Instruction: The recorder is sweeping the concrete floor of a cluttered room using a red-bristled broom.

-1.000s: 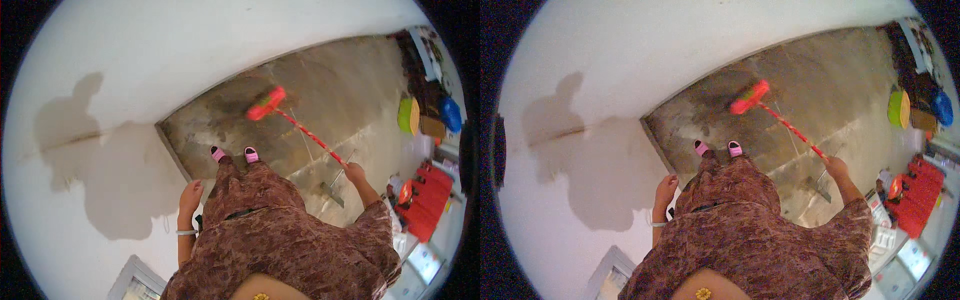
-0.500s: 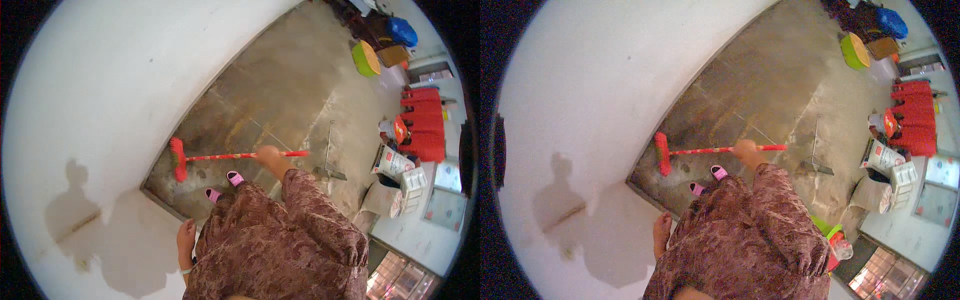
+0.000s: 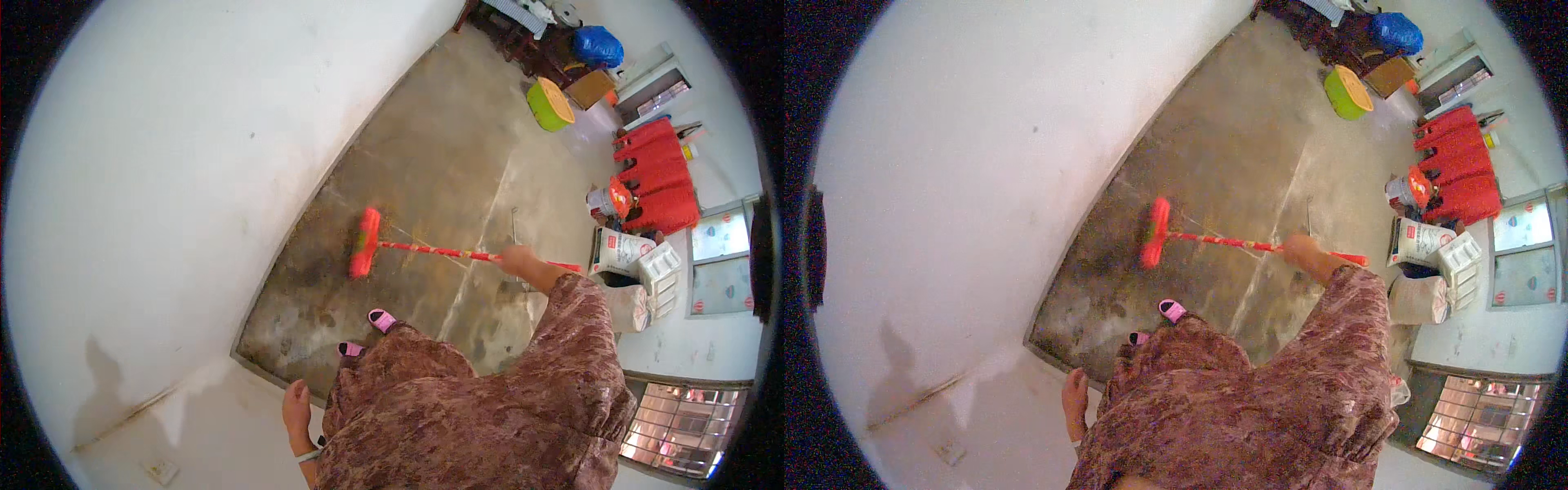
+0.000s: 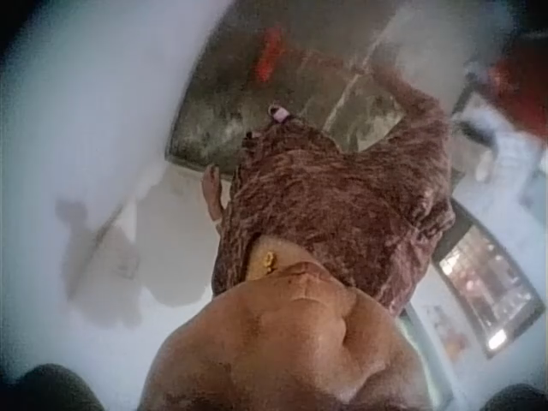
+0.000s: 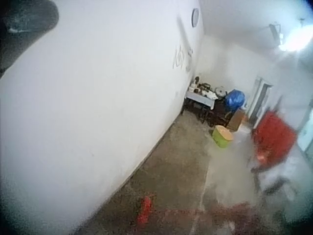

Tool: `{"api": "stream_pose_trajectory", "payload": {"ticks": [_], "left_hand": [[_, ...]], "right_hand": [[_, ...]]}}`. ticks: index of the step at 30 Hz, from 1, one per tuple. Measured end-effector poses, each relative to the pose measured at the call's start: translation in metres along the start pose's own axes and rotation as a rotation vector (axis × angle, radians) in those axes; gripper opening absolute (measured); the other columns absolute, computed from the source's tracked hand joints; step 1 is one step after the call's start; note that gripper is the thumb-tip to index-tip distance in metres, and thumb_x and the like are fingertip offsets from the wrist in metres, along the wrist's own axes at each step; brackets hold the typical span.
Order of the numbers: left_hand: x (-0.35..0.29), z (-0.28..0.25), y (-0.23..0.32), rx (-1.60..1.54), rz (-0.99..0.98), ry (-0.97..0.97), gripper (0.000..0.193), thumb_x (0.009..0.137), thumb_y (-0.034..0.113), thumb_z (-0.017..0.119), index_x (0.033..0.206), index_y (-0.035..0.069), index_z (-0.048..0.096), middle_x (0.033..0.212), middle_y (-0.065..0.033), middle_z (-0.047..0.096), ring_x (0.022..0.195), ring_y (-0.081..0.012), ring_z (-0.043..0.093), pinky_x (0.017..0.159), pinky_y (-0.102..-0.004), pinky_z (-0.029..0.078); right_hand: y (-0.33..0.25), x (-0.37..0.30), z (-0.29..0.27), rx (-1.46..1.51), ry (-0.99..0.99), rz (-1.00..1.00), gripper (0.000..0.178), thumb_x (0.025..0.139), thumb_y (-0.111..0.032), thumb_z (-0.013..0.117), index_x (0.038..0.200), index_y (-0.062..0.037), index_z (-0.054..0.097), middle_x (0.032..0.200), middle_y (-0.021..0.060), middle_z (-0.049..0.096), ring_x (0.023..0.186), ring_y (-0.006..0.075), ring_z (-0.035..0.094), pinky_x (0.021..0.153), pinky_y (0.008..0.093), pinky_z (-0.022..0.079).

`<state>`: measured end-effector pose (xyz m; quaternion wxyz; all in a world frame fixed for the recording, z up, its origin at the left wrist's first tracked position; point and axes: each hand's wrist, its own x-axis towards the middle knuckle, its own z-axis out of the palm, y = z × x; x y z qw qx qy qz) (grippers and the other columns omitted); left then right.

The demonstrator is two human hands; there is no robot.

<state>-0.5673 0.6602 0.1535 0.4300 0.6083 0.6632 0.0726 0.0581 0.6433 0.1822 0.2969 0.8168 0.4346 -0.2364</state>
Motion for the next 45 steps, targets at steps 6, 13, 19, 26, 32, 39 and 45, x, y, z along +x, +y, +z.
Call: {"api": "stream_pose_trajectory", "payload": {"ticks": [6,13,19,26,32,39,45], "left_hand": [[0.039,0.014,0.005,-0.081,0.134,-0.073,0.033,0.083,0.022,0.056,0.111,0.004,0.056,0.103,-0.0146,0.06,0.09,-0.0252,0.06,0.079,-0.0344,0.046],[0.029,0.01,0.041,-0.138,0.148,-0.101,0.032,0.082,0.019,0.058,0.11,0.003,0.056,0.1,-0.0133,0.06,0.091,-0.0234,0.059,0.078,-0.0335,0.047],[0.002,-0.016,0.058,-0.594,-0.004,0.18,0.049,0.077,0.015,0.062,0.122,0.003,0.047,0.112,-0.0115,0.055,0.102,-0.024,0.053,0.088,-0.0352,0.042],[-0.02,-0.064,0.13,-0.451,0.339,0.69,0.053,0.06,0.006,0.067,0.111,0.003,0.051,0.104,-0.0094,0.056,0.099,-0.0239,0.054,0.092,-0.0359,0.04],[-0.019,-0.051,0.097,-0.333,0.342,0.937,0.012,0.071,-0.002,0.067,0.075,0.005,0.057,0.075,-0.0074,0.06,0.073,-0.0215,0.058,0.069,-0.0334,0.047],[-0.003,-0.067,0.13,-0.402,0.187,1.096,0.017,0.068,0.002,0.068,0.065,0.004,0.052,0.063,-0.0063,0.053,0.058,-0.0245,0.052,0.057,-0.0317,0.044],[0.033,-0.119,0.137,-0.407,0.182,0.96,0.021,0.068,0.006,0.07,0.062,0.004,0.051,0.06,-0.0064,0.051,0.055,-0.0241,0.05,0.053,-0.0295,0.042]], "right_hand": [[-0.103,0.0,0.018,-0.064,-0.05,-0.413,0.039,0.085,-0.043,0.046,0.084,-0.0084,0.064,0.079,0.0129,0.064,0.077,0.0324,0.062,0.064,0.0435,0.049],[-0.326,0.018,0.051,-0.37,-0.28,-1.176,0.024,0.077,-0.024,0.058,0.076,-0.0014,0.065,0.073,0.0175,0.064,0.064,0.0322,0.06,0.056,0.0427,0.046],[-0.547,-0.072,0.036,0.219,-1.203,-0.981,0.012,0.073,-0.019,0.061,0.07,-0.0078,0.064,0.057,0.0101,0.057,0.051,0.0274,0.053,0.05,0.0392,0.043],[-0.619,-0.104,0.078,0.543,-1.296,-1.809,0.019,0.069,-0.001,0.064,0.075,-0.0105,0.049,0.074,0.001,0.053,0.065,0.0104,0.05,0.056,0.0282,0.042],[-0.572,-0.152,0.058,1.233,-1.804,-0.208,0.023,0.08,-0.026,0.053,0.068,-0.009,0.044,0.057,0.0066,0.047,0.048,0.0196,0.045,0.043,0.0328,0.038],[-0.617,-0.141,0.088,1.412,-1.796,0.341,0.018,0.081,-0.017,0.052,0.071,-0.0065,0.042,0.055,0.0043,0.042,0.046,0.0182,0.042,0.042,0.0318,0.035],[-0.675,-0.079,0.123,0.981,-1.737,-0.147,0.021,0.082,-0.014,0.053,0.068,-0.0099,0.039,0.053,0.0014,0.041,0.046,0.0149,0.042,0.044,0.0298,0.036]]}}
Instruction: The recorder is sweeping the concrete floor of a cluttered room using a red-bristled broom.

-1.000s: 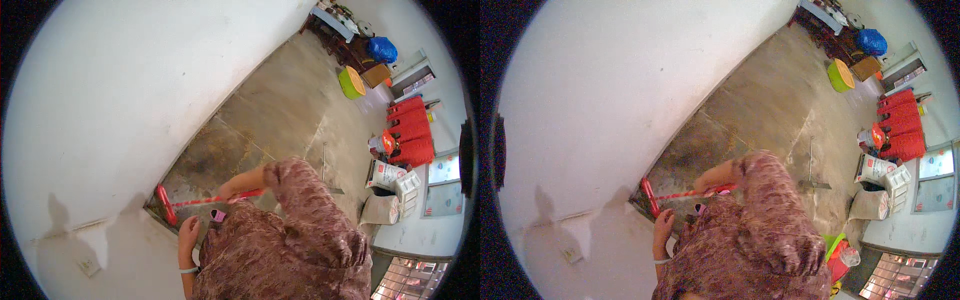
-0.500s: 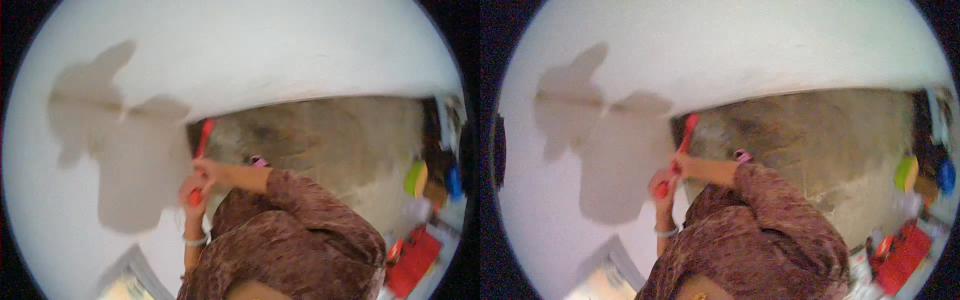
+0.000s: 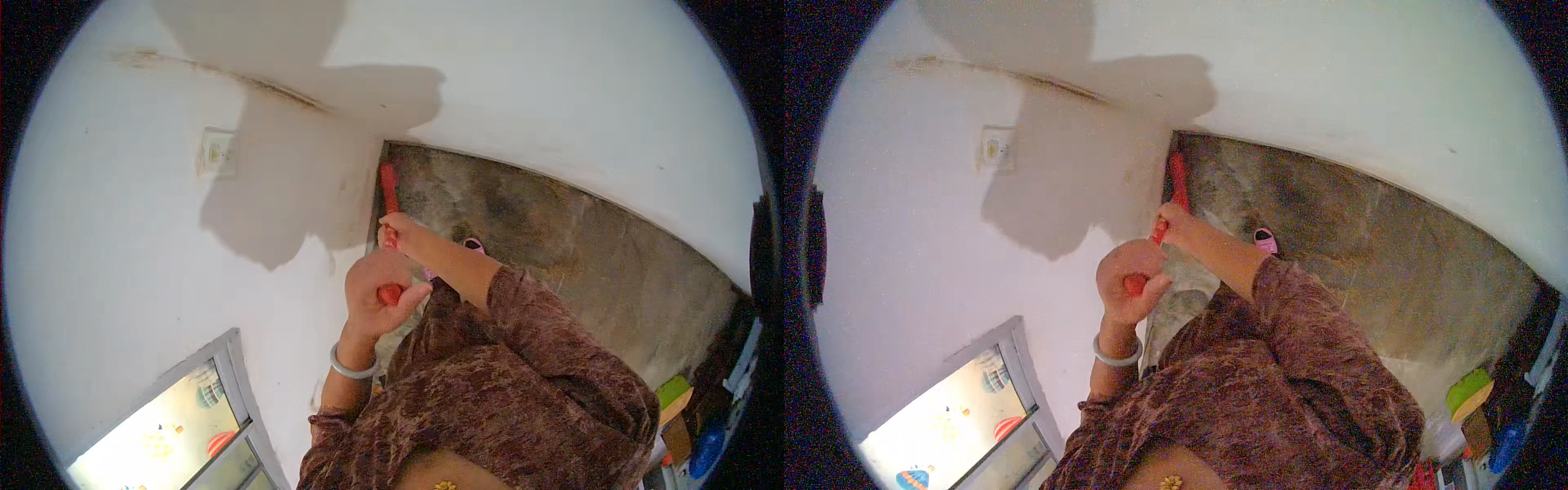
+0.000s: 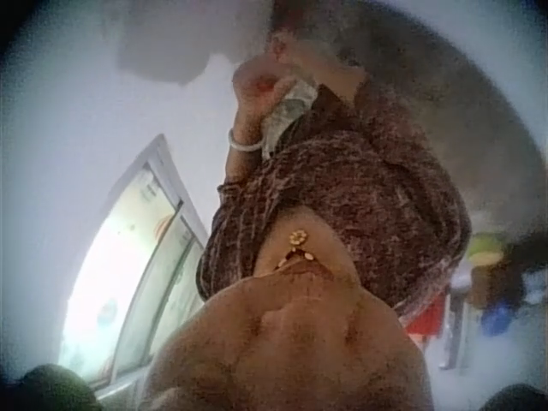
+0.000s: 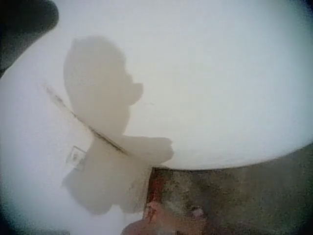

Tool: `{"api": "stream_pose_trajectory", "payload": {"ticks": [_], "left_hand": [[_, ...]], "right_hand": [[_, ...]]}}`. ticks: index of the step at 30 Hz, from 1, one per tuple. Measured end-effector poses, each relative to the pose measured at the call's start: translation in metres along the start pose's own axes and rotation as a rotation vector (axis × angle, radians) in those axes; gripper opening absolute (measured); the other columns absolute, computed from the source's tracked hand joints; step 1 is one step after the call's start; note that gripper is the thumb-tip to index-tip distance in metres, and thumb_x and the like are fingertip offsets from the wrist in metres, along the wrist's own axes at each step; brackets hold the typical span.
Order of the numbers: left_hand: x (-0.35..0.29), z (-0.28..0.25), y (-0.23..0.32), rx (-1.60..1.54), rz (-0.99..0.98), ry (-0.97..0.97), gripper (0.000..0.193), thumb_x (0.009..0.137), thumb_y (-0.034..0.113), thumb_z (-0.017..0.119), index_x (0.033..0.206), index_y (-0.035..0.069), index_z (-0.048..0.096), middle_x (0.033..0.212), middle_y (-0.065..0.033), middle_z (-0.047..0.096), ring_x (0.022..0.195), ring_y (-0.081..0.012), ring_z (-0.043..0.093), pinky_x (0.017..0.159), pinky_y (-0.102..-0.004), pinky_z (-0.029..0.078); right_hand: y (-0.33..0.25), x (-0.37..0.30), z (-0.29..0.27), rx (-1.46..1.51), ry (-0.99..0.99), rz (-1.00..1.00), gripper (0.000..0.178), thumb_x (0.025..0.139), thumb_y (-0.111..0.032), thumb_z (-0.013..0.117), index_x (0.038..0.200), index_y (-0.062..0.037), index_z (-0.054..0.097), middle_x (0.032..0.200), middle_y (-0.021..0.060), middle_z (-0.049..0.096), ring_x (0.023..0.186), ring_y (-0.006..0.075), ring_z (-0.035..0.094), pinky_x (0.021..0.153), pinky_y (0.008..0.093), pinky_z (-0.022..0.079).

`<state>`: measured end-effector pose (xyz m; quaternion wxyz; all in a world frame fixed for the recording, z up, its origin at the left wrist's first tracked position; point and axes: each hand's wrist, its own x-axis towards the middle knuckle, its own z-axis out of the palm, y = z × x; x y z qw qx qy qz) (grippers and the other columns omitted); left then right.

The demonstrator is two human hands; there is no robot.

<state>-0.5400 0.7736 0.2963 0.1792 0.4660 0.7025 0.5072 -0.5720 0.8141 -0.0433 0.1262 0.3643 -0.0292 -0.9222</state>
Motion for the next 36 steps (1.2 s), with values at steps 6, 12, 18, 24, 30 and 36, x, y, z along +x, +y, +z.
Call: {"api": "stream_pose_trajectory", "payload": {"ticks": [6,12,18,24,30,36], "left_hand": [[0.052,-0.006,-0.056,-0.054,-0.102,0.284,0.021,0.068,0.007,0.071,0.06,0.004,0.052,0.06,-0.0063,0.055,0.055,-0.023,0.053,0.054,-0.0291,0.042],[0.059,0.042,-0.042,0.082,0.155,-0.259,0.028,0.075,0.022,0.062,0.054,0.007,0.051,0.055,-0.0106,0.05,0.053,-0.0288,0.052,0.05,-0.0388,0.039],[0.023,-0.018,-0.014,0.059,-0.028,-0.149,0.021,0.074,0.023,0.063,0.059,0.011,0.053,0.06,-0.0093,0.053,0.06,-0.0269,0.054,0.056,-0.0363,0.04],[0.083,0.023,-0.065,0.1,-0.014,-0.049,0.021,0.073,0.021,0.057,0.057,0.008,0.052,0.058,-0.0104,0.052,0.056,-0.0314,0.054,0.051,-0.0406,0.04],[0.062,0.017,-0.033,-0.025,0.102,-0.049,0.027,0.075,0.023,0.06,0.055,0.008,0.051,0.057,-0.0107,0.051,0.054,-0.0316,0.05,0.051,-0.0426,0.037],[0.085,0.052,-0.058,0.109,0.007,-0.04,0.027,0.074,0.026,0.058,0.054,0.01,0.049,0.055,-0.0103,0.051,0.054,-0.0344,0.051,0.051,-0.0438,0.038]], "right_hand": [[-0.05,-0.063,0.007,-0.569,-0.349,-0.642,0.011,0.081,-0.016,0.054,0.077,-0.0064,0.05,0.054,0.0033,0.043,0.051,0.018,0.046,0.053,0.0328,0.043],[-0.036,-0.065,0.031,-0.255,-0.163,-0.914,0.011,0.084,-0.016,0.05,0.086,-0.0068,0.056,0.057,0.0029,0.045,0.053,0.0171,0.05,0.056,0.0324,0.046],[0.021,0.012,-0.026,0.166,-0.38,0.341,0.019,0.084,-0.009,0.048,0.099,0.0018,0.051,0.057,0.0004,0.045,0.049,0.0103,0.045,0.047,0.0245,0.04],[-0.09,0.061,-0.036,-0.077,-0.026,-0.285,0.011,0.084,-0.012,0.047,0.082,-0.0014,0.049,0.066,0.0036,0.048,0.056,0.0145,0.047,0.054,0.0264,0.042],[-0.059,-0.051,0.031,0.112,-0.186,0.06,0.01,0.083,-0.008,0.049,0.076,-0.0042,0.043,0.055,0.0,0.044,0.046,0.0105,0.043,0.045,0.0238,0.038],[-0.093,-0.015,0.038,0.087,-0.162,0.163,0.007,0.082,-0.008,0.048,0.078,-0.0043,0.044,0.054,-0.0019,0.039,0.043,0.0088,0.04,0.039,0.022,0.034]]}}
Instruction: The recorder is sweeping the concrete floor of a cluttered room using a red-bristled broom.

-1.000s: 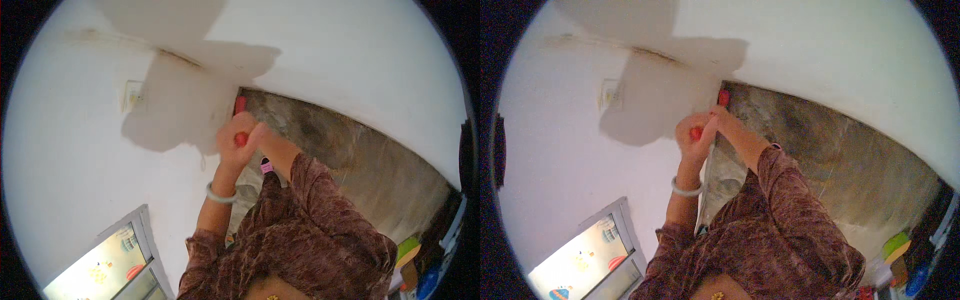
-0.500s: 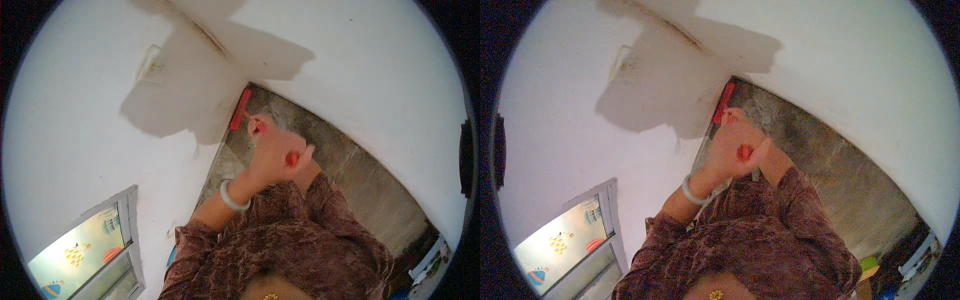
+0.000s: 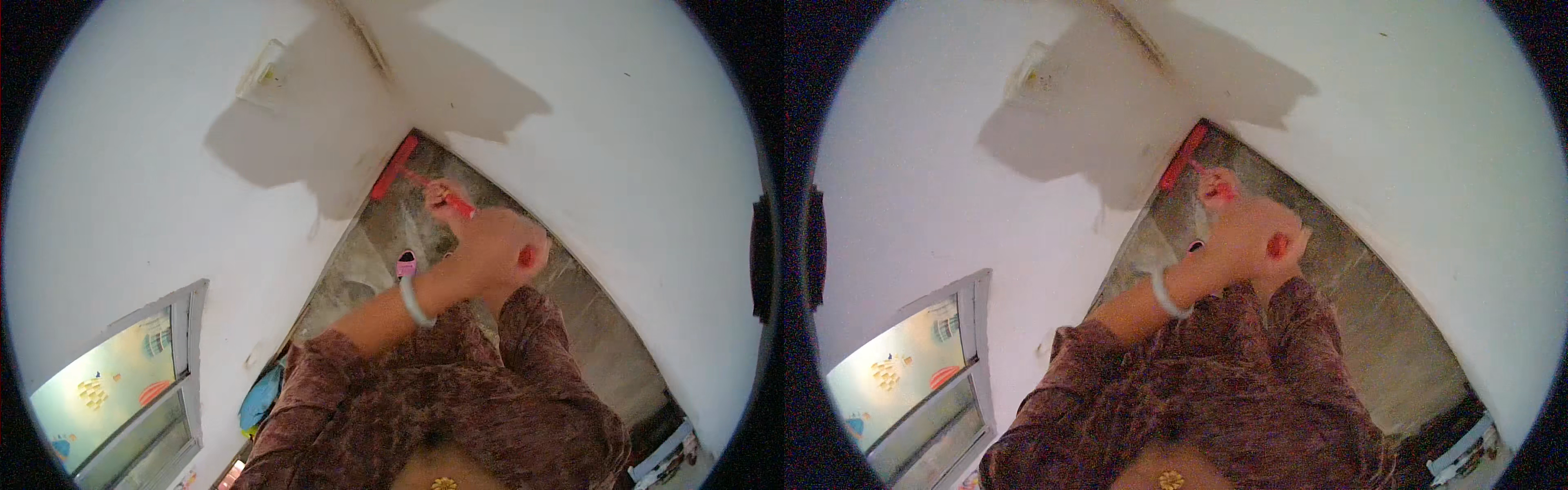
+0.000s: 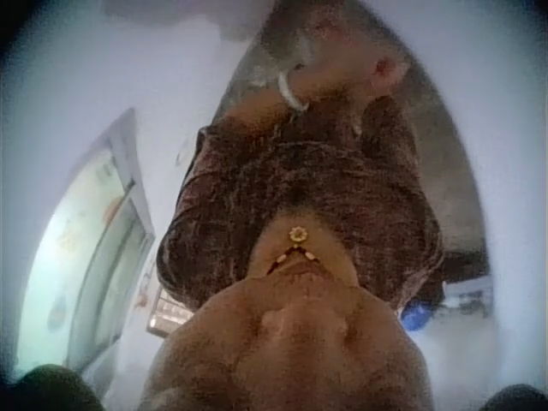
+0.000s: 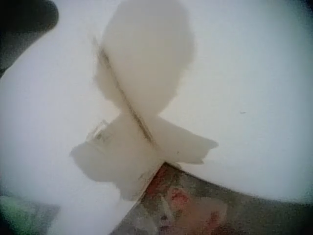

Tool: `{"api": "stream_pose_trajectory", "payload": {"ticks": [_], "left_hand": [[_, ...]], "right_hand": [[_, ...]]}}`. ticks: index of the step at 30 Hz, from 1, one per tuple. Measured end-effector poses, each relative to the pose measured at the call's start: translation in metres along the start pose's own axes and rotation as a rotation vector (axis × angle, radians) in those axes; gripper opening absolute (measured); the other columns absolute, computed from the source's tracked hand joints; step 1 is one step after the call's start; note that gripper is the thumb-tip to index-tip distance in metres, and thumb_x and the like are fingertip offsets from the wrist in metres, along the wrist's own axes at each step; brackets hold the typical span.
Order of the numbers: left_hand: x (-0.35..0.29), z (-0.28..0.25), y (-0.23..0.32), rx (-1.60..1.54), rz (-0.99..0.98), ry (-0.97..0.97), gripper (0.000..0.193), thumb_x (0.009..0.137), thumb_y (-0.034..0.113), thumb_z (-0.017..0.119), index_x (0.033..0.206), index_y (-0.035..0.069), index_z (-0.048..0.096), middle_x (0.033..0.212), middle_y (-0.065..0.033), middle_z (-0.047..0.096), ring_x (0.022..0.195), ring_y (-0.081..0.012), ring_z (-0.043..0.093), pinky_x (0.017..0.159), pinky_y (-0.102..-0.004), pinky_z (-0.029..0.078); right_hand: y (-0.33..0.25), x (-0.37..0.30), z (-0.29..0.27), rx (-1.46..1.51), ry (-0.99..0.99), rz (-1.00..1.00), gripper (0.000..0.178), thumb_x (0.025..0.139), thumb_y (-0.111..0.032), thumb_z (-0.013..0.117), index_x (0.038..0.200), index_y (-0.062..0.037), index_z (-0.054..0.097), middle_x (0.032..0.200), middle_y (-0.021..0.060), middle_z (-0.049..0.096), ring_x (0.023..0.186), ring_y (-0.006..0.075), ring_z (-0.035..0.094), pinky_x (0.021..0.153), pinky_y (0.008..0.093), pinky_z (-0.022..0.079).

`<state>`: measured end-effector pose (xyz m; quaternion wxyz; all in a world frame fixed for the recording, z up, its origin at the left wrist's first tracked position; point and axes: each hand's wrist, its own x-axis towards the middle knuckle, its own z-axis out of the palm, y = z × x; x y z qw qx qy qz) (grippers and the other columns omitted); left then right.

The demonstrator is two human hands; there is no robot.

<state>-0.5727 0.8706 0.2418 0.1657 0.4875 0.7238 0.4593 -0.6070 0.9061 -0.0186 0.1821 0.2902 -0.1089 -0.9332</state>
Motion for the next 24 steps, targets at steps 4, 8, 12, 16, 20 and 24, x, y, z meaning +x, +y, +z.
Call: {"api": "stream_pose_trajectory", "payload": {"ticks": [4,8,12,16,20,24], "left_hand": [[0.006,0.007,0.005,-0.13,-0.01,-0.111,0.026,0.072,0.026,0.058,0.054,0.01,0.049,0.054,-0.0106,0.051,0.053,-0.0336,0.052,0.051,-0.0434,0.039],[-0.015,-0.022,0.03,-0.09,0.051,-0.279,0.018,0.067,0.024,0.06,0.056,0.012,0.052,0.056,-0.0089,0.053,0.055,-0.0311,0.055,0.051,-0.0424,0.04],[-0.011,-0.035,0.035,-0.107,0.041,-0.082,0.011,0.061,0.021,0.063,0.057,0.013,0.056,0.057,-0.0077,0.055,0.056,-0.0308,0.056,0.05,-0.0423,0.042],[-0.004,0.007,-0.013,-0.147,-0.004,-0.27,0.016,0.06,0.024,0.062,0.055,0.014,0.05,0.055,-0.0078,0.052,0.055,-0.0306,0.055,0.049,-0.0439,0.039],[-0.017,0.009,0.011,-0.156,0.004,-0.275,0.014,0.06,0.023,0.063,0.056,0.013,0.054,0.058,-0.0076,0.056,0.056,-0.0304,0.057,0.05,-0.0427,0.042],[-0.028,-0.031,0.037,-0.203,0.065,-0.26,0.011,0.061,0.021,0.061,0.058,0.013,0.054,0.058,-0.0078,0.055,0.056,-0.0317,0.056,0.049,-0.0445,0.04]], "right_hand": [[-0.018,-0.026,-0.046,0.151,-0.024,0.045,0.01,0.077,-0.009,0.053,0.071,-0.0063,0.046,0.056,0.0008,0.047,0.045,0.0126,0.043,0.046,0.0251,0.035],[0.027,-0.05,-0.019,0.259,0.055,-0.008,0.006,0.08,-0.005,0.048,0.076,-0.0042,0.045,0.058,-0.0015,0.042,0.043,0.0096,0.04,0.04,0.0226,0.034],[0.03,-0.038,0.014,0.066,0.044,0.024,0.007,0.08,-0.005,0.049,0.075,-0.0036,0.045,0.059,-0.001,0.043,0.044,0.0099,0.043,0.04,0.0228,0.035],[-0.005,-0.018,-0.015,0.048,0.064,0.014,0.013,0.081,-0.01,0.052,0.07,-0.0076,0.044,0.058,0.0008,0.045,0.046,0.0122,0.045,0.044,0.0251,0.036],[0.01,-0.051,-0.039,0.168,-0.009,0.033,0.01,0.082,-0.008,0.05,0.073,-0.007,0.045,0.058,-0.0002,0.045,0.047,0.0117,0.046,0.045,0.0248,0.038],[0.035,-0.071,-0.019,0.202,-0.054,0.04,0.008,0.083,-0.005,0.047,0.078,-0.0006,0.043,0.06,-0.0002,0.044,0.05,0.0108,0.047,0.047,0.0251,0.038]]}}
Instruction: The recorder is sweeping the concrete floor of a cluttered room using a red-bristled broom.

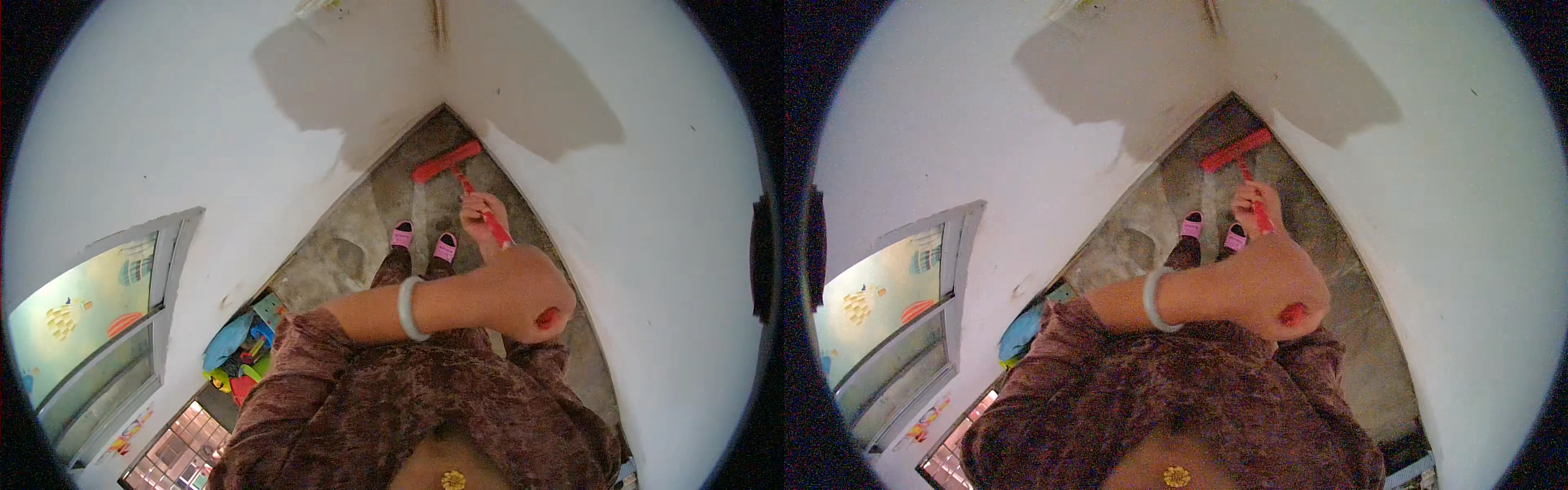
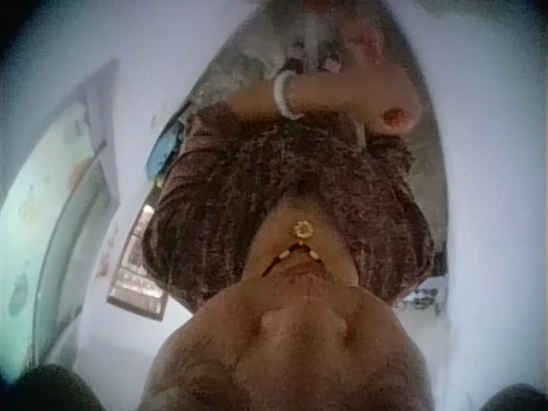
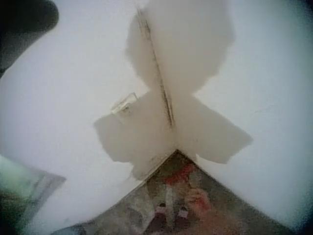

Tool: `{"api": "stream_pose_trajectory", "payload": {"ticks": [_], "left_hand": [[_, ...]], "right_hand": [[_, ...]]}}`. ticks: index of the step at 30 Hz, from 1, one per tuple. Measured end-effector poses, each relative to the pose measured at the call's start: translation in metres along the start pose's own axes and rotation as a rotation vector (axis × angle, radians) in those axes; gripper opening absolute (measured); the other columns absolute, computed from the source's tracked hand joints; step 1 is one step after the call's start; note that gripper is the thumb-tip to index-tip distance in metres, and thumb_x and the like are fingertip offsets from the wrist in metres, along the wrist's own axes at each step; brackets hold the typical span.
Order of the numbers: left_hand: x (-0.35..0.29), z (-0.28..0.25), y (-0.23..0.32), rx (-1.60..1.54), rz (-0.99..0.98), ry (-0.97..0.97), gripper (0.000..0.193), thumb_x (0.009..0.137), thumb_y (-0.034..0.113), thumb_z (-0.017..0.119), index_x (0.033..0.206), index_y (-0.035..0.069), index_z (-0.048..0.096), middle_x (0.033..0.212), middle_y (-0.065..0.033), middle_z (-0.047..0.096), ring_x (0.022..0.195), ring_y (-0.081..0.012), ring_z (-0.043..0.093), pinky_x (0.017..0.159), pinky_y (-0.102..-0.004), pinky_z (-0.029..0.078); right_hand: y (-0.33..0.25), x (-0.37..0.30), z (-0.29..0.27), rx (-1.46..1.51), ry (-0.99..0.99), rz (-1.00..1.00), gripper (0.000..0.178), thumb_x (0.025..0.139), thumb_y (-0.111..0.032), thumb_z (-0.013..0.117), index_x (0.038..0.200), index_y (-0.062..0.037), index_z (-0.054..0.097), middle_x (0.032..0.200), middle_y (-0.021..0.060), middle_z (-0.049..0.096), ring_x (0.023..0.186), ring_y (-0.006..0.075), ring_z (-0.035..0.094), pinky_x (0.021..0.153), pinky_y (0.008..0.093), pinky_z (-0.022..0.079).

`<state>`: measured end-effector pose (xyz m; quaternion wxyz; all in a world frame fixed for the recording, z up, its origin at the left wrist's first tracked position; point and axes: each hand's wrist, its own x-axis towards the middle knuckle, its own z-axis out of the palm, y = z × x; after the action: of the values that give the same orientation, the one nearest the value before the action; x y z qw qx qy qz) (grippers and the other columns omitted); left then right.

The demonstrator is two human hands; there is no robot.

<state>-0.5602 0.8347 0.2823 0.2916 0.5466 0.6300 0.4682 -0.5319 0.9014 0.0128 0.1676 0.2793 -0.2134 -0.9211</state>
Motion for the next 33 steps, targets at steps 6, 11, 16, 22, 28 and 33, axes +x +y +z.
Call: {"api": "stream_pose_trajectory", "payload": {"ticks": [6,11,16,22,28,33], "left_hand": [[0.003,0.002,-0.023,0.094,-0.079,0.031,0.013,0.062,0.022,0.06,0.056,0.013,0.052,0.056,-0.0088,0.053,0.057,-0.0317,0.056,0.05,-0.0446,0.04],[0.005,0.029,-0.046,-0.002,-0.027,-0.047,0.014,0.062,0.024,0.06,0.057,0.013,0.053,0.057,-0.0099,0.054,0.057,-0.0319,0.056,0.051,-0.0451,0.041],[0.002,0.041,-0.014,0.029,0.031,-0.197,0.01,0.06,0.022,0.062,0.059,0.014,0.056,0.06,-0.0072,0.057,0.059,-0.0309,0.057,0.051,-0.0427,0.042],[-0.011,-0.014,0.013,0.014,0.082,-0.05,0.013,0.059,0.022,0.062,0.055,0.014,0.053,0.055,-0.0067,0.054,0.056,-0.0305,0.056,0.051,-0.044,0.039],[0.005,0.044,-0.032,0.136,0.001,-0.254,0.012,0.06,0.022,0.061,0.055,0.013,0.053,0.056,-0.0079,0.054,0.056,-0.0313,0.056,0.049,-0.0436,0.04],[0.014,0.081,-0.017,-0.113,0.131,-0.349,0.013,0.06,0.022,0.061,0.056,0.012,0.054,0.056,-0.0095,0.054,0.055,-0.0332,0.055,0.048,-0.0433,0.04]], "right_hand": [[0.004,0.054,0.012,-0.181,0.139,-0.066,0.01,0.082,-0.006,0.05,0.082,0.0022,0.044,0.057,-0.0008,0.045,0.047,0.0092,0.045,0.043,0.0232,0.035],[-0.013,0.028,-0.01,-0.158,0.245,-0.133,0.015,0.081,-0.006,0.052,0.09,0.0053,0.047,0.057,-0.0006,0.046,0.043,0.0077,0.043,0.038,0.0216,0.032],[0.004,-0.023,-0.01,-0.073,0.159,-0.163,0.005,0.081,-0.008,0.051,0.079,-0.0042,0.048,0.055,-0.0047,0.043,0.044,0.0067,0.041,0.045,0.023,0.035],[0.015,0.01,-0.007,-0.075,-0.015,-0.121,0.008,0.084,-0.006,0.047,0.079,-0.0046,0.041,0.057,-0.0035,0.039,0.046,0.008,0.042,0.046,0.0231,0.031],[-0.006,0.018,-0.021,-0.031,-0.014,-0.151,0.007,0.085,-0.007,0.047,0.081,-0.003,0.043,0.059,-0.0024,0.043,0.046,0.0079,0.042,0.043,0.0229,0.032],[-0.008,-0.053,-0.05,-0.02,0.062,-0.256,0.008,0.082,-0.007,0.049,0.077,-0.0089,0.044,0.06,-0.0034,0.045,0.046,0.0064,0.042,0.043,0.0236,0.032]]}}
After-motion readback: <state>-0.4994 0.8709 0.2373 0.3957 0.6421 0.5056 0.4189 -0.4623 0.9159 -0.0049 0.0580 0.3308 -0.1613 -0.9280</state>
